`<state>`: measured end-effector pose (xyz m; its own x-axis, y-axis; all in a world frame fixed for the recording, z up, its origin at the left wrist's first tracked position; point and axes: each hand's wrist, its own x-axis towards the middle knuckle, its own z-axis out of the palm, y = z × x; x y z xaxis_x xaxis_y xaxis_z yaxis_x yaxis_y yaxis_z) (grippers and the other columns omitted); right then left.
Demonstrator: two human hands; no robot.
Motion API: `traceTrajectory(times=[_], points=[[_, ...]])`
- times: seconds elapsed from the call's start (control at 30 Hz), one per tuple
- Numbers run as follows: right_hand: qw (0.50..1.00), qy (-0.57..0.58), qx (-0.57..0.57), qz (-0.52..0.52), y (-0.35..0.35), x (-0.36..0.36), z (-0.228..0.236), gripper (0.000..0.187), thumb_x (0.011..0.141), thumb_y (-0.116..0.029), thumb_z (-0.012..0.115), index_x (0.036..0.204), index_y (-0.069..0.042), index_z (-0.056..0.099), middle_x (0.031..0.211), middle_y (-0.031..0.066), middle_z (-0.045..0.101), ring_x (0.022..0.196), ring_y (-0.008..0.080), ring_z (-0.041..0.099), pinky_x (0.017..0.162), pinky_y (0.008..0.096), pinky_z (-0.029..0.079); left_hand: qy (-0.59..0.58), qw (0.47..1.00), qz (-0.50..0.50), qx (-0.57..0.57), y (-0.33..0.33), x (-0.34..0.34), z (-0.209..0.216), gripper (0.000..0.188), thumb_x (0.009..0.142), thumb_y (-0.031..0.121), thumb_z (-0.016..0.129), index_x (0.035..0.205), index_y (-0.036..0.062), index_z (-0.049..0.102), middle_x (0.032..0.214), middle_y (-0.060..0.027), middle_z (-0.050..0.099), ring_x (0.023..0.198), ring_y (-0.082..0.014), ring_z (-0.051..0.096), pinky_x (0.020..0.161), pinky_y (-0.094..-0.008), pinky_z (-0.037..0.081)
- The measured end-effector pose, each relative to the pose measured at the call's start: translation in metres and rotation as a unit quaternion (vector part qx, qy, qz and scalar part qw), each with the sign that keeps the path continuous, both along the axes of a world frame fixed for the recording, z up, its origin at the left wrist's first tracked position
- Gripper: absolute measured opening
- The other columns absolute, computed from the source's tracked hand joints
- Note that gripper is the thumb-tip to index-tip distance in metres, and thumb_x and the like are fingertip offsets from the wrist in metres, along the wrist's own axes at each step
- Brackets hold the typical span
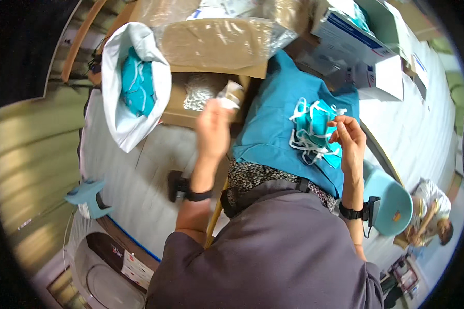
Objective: Sorting and folding green medical masks.
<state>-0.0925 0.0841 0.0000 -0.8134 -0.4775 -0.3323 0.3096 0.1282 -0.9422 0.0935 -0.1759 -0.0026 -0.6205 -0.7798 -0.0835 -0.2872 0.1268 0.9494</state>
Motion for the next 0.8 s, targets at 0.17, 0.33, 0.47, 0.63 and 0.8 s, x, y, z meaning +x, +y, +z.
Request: traceTrajectory(times=[0.17, 0.33, 0.47, 0.63, 0.8], points=[[0.994, 0.058, 0.070, -0.059, 0.048, -0.014, -0.014, 0.013, 0.095, -0.013, 0.060, 0.101, -0.002, 0.062, 0.087, 0.0071, 0.067, 0.066, 0.0091, 0.056, 0.059, 0.0230, 0.045, -0.174, 0.944, 0.064, -0.273, -0.084, -0.001, -0.023, 0.033, 0.098, 0.028, 0.054, 0.114, -0.0011, 0.056, 0.103, -0.0158, 0.061, 0.092, -0.0267, 0.059, 0.082, -0.0368, 0.047], [0.917, 0.261, 0.299, -0.042, 0.077, -0.016, -0.038, 0.019, 0.087, -0.007, 0.065, 0.105, -0.003, 0.062, 0.089, 0.0064, 0.067, 0.076, 0.0133, 0.060, 0.060, 0.0244, 0.047, -0.135, 0.943, -0.010, -0.304, -0.062, -0.023, -0.038, 0.048, 0.088, 0.023, 0.068, 0.127, -0.0002, 0.052, 0.130, -0.0231, 0.052, 0.118, -0.0381, 0.051, 0.101, -0.0428, 0.040], [0.837, 0.356, 0.416, -0.017, 0.085, -0.018, -0.058, 0.043, 0.075, -0.023, 0.078, 0.111, -0.005, 0.062, 0.105, 0.0135, 0.064, 0.100, 0.0307, 0.060, 0.088, 0.0411, 0.047, -0.069, 0.986, -0.150, -0.025, 0.022, -0.061, -0.049, 0.029, 0.086, 0.016, 0.070, 0.114, 0.0074, 0.065, 0.113, -0.0074, 0.067, 0.096, -0.0169, 0.064, 0.077, -0.0308, 0.052], [0.855, 0.271, 0.442, 0.027, 0.084, -0.021, -0.057, 0.045, 0.070, -0.022, 0.082, 0.107, -0.005, 0.064, 0.093, 0.0109, 0.062, 0.088, 0.0259, 0.059, 0.078, 0.0377, 0.047, -0.006, 0.939, -0.336, -0.071, 0.100, -0.096, -0.051, 0.030, 0.079, 0.010, 0.073, 0.108, 0.0058, 0.066, 0.103, -0.0114, 0.068, 0.092, -0.0242, 0.066, 0.075, -0.0360, 0.052], [0.938, 0.119, 0.326, -0.008, 0.090, -0.023, -0.050, 0.024, 0.076, -0.015, 0.078, 0.092, -0.002, 0.066, 0.071, 0.0002, 0.055, 0.067, 0.0104, 0.051, 0.063, 0.0261, 0.041, 0.019, 0.929, -0.357, -0.091, 0.146, -0.113, -0.068, 0.033, 0.076, 0.010, 0.076, 0.107, 0.0015, 0.063, 0.093, -0.0129, 0.067, 0.080, -0.0240, 0.063, 0.072, -0.0358, 0.051]])
